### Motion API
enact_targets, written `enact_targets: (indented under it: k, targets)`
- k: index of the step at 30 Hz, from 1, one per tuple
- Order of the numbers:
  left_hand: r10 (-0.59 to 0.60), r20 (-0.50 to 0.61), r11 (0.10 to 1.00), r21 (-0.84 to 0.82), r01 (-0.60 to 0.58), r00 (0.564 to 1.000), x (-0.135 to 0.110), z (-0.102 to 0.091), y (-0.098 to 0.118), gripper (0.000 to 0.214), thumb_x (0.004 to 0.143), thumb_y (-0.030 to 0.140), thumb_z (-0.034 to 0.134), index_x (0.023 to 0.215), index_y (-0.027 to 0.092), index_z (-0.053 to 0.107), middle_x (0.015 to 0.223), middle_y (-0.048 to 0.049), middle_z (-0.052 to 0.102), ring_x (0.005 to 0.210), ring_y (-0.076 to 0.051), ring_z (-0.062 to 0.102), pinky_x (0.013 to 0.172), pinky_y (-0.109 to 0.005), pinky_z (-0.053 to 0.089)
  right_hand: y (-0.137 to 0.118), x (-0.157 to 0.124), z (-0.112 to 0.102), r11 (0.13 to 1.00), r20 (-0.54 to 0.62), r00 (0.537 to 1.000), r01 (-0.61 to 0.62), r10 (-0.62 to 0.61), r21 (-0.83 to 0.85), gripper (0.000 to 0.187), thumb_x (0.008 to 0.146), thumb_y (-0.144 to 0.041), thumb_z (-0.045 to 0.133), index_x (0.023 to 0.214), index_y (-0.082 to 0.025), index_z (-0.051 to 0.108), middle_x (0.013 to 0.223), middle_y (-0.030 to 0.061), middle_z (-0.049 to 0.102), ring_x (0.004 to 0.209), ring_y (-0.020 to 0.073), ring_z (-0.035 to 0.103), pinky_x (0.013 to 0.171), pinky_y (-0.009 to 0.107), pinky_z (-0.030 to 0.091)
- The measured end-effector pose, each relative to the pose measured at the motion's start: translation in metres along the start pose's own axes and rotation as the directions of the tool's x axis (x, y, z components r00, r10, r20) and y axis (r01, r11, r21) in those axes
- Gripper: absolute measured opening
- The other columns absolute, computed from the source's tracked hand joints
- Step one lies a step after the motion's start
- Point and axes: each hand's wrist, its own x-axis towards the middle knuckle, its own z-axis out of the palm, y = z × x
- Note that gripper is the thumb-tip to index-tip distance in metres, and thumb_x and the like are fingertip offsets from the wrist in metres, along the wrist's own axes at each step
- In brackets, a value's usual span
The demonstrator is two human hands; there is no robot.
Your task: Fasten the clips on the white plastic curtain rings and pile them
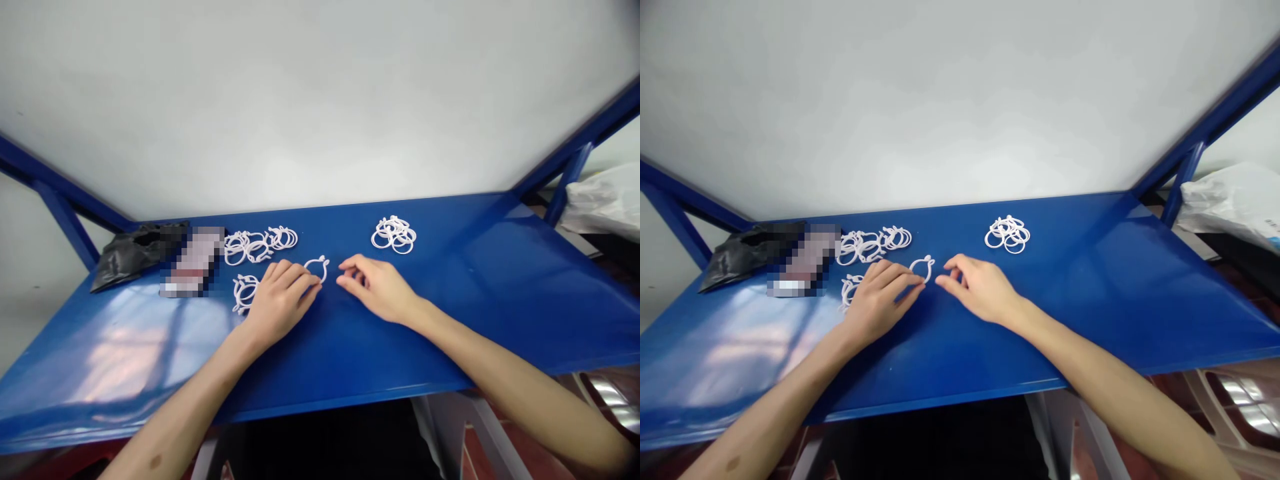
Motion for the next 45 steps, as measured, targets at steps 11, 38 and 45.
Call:
enact_targets:
  k: [11, 38, 45]
  targets:
    - [0.031, -0.074, 0.978, -0.203, -0.046, 0.997, -0.004, 0.005, 0.016, 0.007, 0.094, 0.018, 0.065, 0.099, 0.021, 0.061, 0.089, -0.0015, 0.068, 0.080, -0.015, 0.059, 0.074, -0.030, 0.047, -0.004, -0.004, 0.014, 0.948, -0.044, 0.997, 0.078, -0.068, 0.307, 0.007, 0.097, -0.027, 0.058, 0.092, -0.022, 0.058, 0.080, -0.0022, 0.067, 0.069, 0.0115, 0.063, 0.067, 0.025, 0.052]
    - [-0.117, 0.171, 0.933, -0.318, 0.167, 0.978, -0.012, 0.013, 0.012, 0.030, 0.105, 0.030, 0.044, 0.084, 0.020, 0.063, 0.069, 0.0012, 0.064, 0.064, -0.014, 0.058, 0.063, -0.025, 0.045, 0.002, -0.011, 0.014, 0.830, 0.051, 0.839, 0.543, -0.541, -0.125, 0.023, 0.105, -0.022, 0.046, 0.099, -0.015, 0.067, 0.090, 0.0075, 0.072, 0.082, 0.0160, 0.066, 0.074, 0.029, 0.056]
    - [-0.159, 0.208, 0.955, -0.216, 0.204, 0.965, -0.006, 0.014, 0.001, 0.028, 0.102, 0.043, 0.051, 0.102, 0.020, 0.067, 0.088, -0.0042, 0.072, 0.081, -0.019, 0.063, 0.074, -0.032, 0.052, 0.009, 0.005, 0.015, 0.794, 0.000, 0.849, 0.494, -0.529, -0.354, 0.019, 0.104, -0.024, 0.048, 0.103, -0.017, 0.066, 0.094, 0.0059, 0.073, 0.085, 0.0174, 0.067, 0.075, 0.030, 0.054]
